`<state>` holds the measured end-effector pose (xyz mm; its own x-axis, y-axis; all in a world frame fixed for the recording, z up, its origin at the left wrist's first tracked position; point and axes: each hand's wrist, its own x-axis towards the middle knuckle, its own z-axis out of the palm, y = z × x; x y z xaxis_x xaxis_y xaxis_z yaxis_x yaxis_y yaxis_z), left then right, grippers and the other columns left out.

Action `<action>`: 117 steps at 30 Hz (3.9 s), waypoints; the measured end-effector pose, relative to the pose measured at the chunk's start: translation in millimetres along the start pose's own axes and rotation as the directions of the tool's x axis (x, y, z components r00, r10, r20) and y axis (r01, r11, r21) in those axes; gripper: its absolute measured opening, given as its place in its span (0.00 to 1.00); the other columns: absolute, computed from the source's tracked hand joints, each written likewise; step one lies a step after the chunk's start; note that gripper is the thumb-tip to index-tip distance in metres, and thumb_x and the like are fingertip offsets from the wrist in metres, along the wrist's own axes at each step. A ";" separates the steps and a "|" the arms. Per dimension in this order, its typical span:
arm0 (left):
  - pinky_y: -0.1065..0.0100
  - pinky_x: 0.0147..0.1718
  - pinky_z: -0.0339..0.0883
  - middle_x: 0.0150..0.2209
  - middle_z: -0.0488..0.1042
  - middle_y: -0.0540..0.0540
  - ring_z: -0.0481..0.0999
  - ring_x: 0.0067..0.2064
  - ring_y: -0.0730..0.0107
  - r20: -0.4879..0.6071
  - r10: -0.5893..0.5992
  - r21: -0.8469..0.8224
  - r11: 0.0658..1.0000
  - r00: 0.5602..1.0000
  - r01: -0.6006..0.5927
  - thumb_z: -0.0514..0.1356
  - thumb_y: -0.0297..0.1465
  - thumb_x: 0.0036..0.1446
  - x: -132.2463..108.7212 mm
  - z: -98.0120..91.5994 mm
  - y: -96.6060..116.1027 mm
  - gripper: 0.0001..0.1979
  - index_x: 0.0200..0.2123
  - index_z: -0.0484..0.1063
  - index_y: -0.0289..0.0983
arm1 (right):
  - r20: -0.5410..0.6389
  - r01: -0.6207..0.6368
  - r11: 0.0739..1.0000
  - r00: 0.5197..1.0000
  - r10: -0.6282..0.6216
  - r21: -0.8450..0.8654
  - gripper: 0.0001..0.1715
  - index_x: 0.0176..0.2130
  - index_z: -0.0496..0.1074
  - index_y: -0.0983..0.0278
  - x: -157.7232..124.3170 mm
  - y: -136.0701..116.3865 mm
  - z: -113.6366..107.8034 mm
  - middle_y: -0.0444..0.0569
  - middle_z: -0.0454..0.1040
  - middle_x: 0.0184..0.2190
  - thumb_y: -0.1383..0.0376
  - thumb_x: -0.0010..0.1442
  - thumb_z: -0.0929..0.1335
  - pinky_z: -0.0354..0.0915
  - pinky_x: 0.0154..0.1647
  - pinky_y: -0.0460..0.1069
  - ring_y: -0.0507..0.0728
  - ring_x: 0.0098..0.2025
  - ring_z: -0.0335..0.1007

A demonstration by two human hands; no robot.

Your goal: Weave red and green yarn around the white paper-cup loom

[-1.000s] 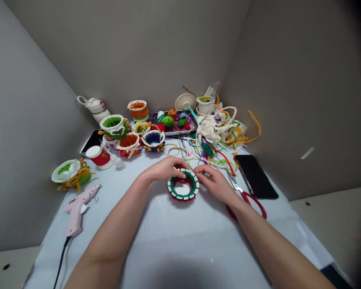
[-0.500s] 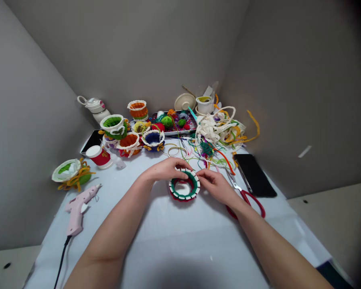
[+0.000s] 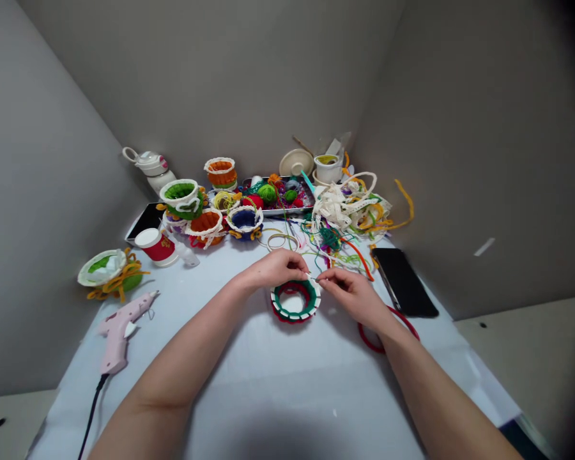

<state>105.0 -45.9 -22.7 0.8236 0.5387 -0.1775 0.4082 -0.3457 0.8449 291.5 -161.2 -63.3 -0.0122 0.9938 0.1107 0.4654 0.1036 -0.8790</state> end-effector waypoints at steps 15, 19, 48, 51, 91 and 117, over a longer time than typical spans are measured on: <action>0.71 0.38 0.65 0.32 0.75 0.47 0.71 0.35 0.72 -0.008 -0.016 0.011 1.000 1.000 0.017 0.60 0.33 0.53 -3.4 -0.2 5.0 0.09 0.33 0.74 0.32 | 0.119 0.383 0.876 0.924 -0.364 -0.293 0.11 0.43 0.73 0.60 -7.0 -13.7 -17.3 0.53 0.72 0.37 0.65 0.67 0.62 0.64 0.40 0.52 0.58 0.39 0.68; 0.71 0.38 0.65 0.31 0.75 0.47 0.70 0.34 0.72 -0.005 -0.016 -0.019 1.000 1.000 0.016 0.60 0.32 0.53 -4.9 -0.5 6.1 0.08 0.33 0.73 0.32 | 0.127 0.368 0.889 0.930 -0.346 -0.272 0.11 0.41 0.73 0.60 -6.7 -6.2 -18.2 0.52 0.72 0.37 0.64 0.67 0.62 0.65 0.41 0.53 0.58 0.40 0.68; 0.74 0.33 0.61 0.31 0.75 0.49 0.70 0.33 0.73 0.149 0.028 0.167 0.985 0.988 -0.053 0.60 0.35 0.53 -0.8 -14.4 10.8 0.10 0.33 0.75 0.34 | 0.057 0.244 0.952 0.970 -0.237 -0.186 0.08 0.38 0.74 0.61 -4.2 3.9 2.9 0.49 0.73 0.33 0.67 0.65 0.64 0.63 0.40 0.51 0.56 0.38 0.68; 0.74 0.31 0.60 0.30 0.75 0.50 0.69 0.32 0.74 0.136 0.017 0.228 0.972 0.991 -0.048 0.60 0.33 0.51 -1.3 -13.4 11.8 0.09 0.33 0.75 0.34 | 0.049 0.240 0.954 0.971 -0.235 -0.183 0.08 0.37 0.74 0.61 -4.9 4.1 2.9 0.49 0.73 0.33 0.67 0.65 0.64 0.63 0.39 0.51 0.56 0.38 0.68; 0.73 0.35 0.63 0.32 0.76 0.47 0.71 0.34 0.73 0.137 -0.005 0.104 0.995 0.991 -0.009 0.60 0.30 0.52 1.9 -5.4 10.9 0.08 0.34 0.75 0.33 | 0.069 0.342 0.911 0.940 -0.335 -0.231 0.07 0.38 0.73 0.61 -13.2 -15.5 -22.1 0.49 0.72 0.33 0.67 0.65 0.64 0.63 0.41 0.53 0.57 0.38 0.67; 0.74 0.30 0.61 0.30 0.74 0.50 0.69 0.31 0.75 0.175 0.012 0.136 0.990 0.984 -0.036 0.58 0.33 0.51 -1.4 -11.1 2.8 0.09 0.34 0.73 0.34 | 0.167 0.355 0.895 0.933 -0.320 -0.270 0.09 0.38 0.74 0.61 -10.8 -5.5 -9.0 0.50 0.72 0.34 0.68 0.65 0.64 0.63 0.41 0.53 0.57 0.39 0.66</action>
<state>100.6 -39.0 -14.5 0.8845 0.3917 -0.2534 0.4283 -0.4663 0.7740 297.1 -172.9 -55.5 -0.3079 0.9004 0.3073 0.6513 0.4349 -0.6219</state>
